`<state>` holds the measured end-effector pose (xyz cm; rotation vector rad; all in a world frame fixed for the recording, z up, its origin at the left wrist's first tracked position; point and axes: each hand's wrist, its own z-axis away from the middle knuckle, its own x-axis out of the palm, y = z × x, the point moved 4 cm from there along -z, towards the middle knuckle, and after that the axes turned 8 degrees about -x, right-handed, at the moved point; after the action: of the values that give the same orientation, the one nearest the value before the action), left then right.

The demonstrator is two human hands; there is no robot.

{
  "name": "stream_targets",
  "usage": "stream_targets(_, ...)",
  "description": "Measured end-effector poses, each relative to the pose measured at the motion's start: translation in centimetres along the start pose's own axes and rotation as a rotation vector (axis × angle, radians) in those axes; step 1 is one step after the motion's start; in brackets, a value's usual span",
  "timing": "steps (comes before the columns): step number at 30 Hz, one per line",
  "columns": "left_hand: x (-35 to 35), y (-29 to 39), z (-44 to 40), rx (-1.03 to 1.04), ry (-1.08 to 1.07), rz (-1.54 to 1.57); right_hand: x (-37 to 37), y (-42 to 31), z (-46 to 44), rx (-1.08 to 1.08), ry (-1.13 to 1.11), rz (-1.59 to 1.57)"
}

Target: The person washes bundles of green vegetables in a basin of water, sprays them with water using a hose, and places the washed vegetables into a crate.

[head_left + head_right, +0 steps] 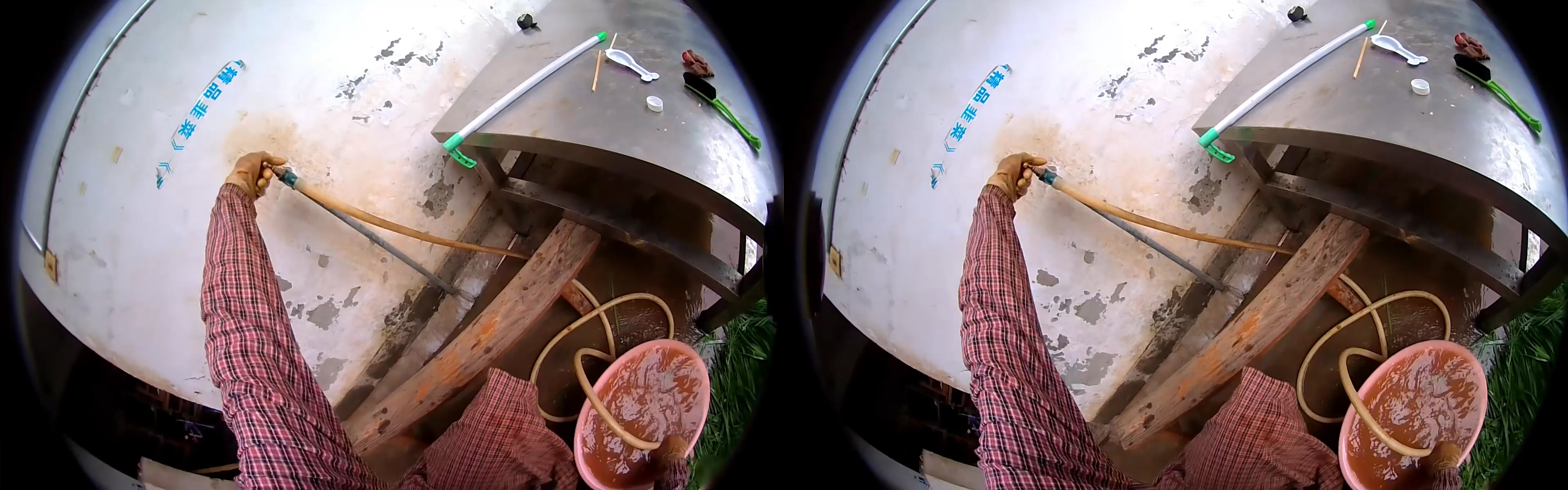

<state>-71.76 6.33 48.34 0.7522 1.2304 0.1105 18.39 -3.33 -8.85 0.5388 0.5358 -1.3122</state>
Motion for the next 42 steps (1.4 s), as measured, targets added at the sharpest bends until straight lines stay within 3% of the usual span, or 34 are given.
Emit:
stream_targets(1, 0.2, -1.0, -0.2, 0.045, -0.276, 0.482, 3.0, 1.7, -2.4, 0.005, -0.017, -0.017)
stream_targets(2, 1.1, -1.3, 0.4, 0.073, -0.138, 0.598, 5.6, 3.1, -4.6, 0.01, -0.033, -0.033)
stream_targets(5, 1.7, -3.4, -0.4, 0.25, -0.231, 0.692, 4.9, 3.1, -3.4, 0.033, -0.03, 0.023)
stream_targets(7, 2.6, -3.6, 1.1, 0.528, -0.269, 0.797, 4.6, 3.0, -3.1, 0.045, -0.033, 0.028)
stream_targets(8, 2.4, -3.7, 1.0, 0.53, -0.265, 0.794, 4.4, 2.9, -3.1, 0.043, -0.034, 0.03)
stream_targets(11, 2.1, -4.3, 0.8, 0.576, -0.244, 0.684, 3.7, 2.7, -3.4, 0.047, -0.036, 0.042)
stream_targets(15, 0.6, -3.0, 1.3, 0.35, 0.285, 0.201, 3.3, 2.7, -3.8, 0.055, -0.04, 0.06)
stream_targets(16, 0.6, -2.1, 2.2, 0.345, 0.283, 0.199, 3.6, 3.2, -3.9, 0.054, -0.044, 0.067)
stream_targets(18, 0.1, 0.3, 3.6, 0.339, 0.601, -0.51, 3.7, 3.4, -4.2, 0.054, -0.045, 0.075)
stream_targets(19, -0.6, 1.0, 1.9, 0.357, 0.66, -0.721, 3.6, 3.5, -4.4, 0.051, -0.043, 0.084)
stream_targets(20, -0.5, 1.2, 2.9, 0.352, 0.662, -0.72, 3.5, 3.5, -4.6, 0.054, -0.04, 0.081)
stream_targets(22, 0.2, 1.2, 5.7, 0.113, 0.398, -0.281, 3.3, 3.7, -4.8, 0.052, -0.036, 0.091)
stream_targets(23, -0.4, -0.6, 4.0, 0.103, 0.249, 0.147, 3.4, 3.7, -4.7, 0.049, -0.037, 0.085)
stream_targets(26, -0.1, -3.1, 1.7, 0.314, 0.239, 0.506, 3.8, 3.9, -5.0, 0.053, -0.04, 0.076)
stream_targets(30, 0.6, -3.9, 1.8, 0.448, 0.144, 0.367, 3.7, 4.2, -5.1, 0.058, -0.04, 0.094)
stream_targets(32, 0.9, -3.9, 2.5, 0.626, -0.043, 0.5, 3.7, 4.3, -5.1, 0.059, -0.044, 0.097)
stream_targets(33, 1.1, -4.0, 2.3, 0.602, -0.16, 0.524, 3.7, 4.3, -5.2, 0.058, -0.044, 0.1)
stream_targets(38, 1.7, -4.2, 2.2, 0.581, -0.212, 0.695, 3.7, 4.4, -5.4, 0.065, -0.044, 0.103)
stream_targets(42, 1.1, -3.6, 0.9, 0.538, -0.067, 0.614, 3.7, 4.6, -5.4, 0.066, -0.045, 0.11)
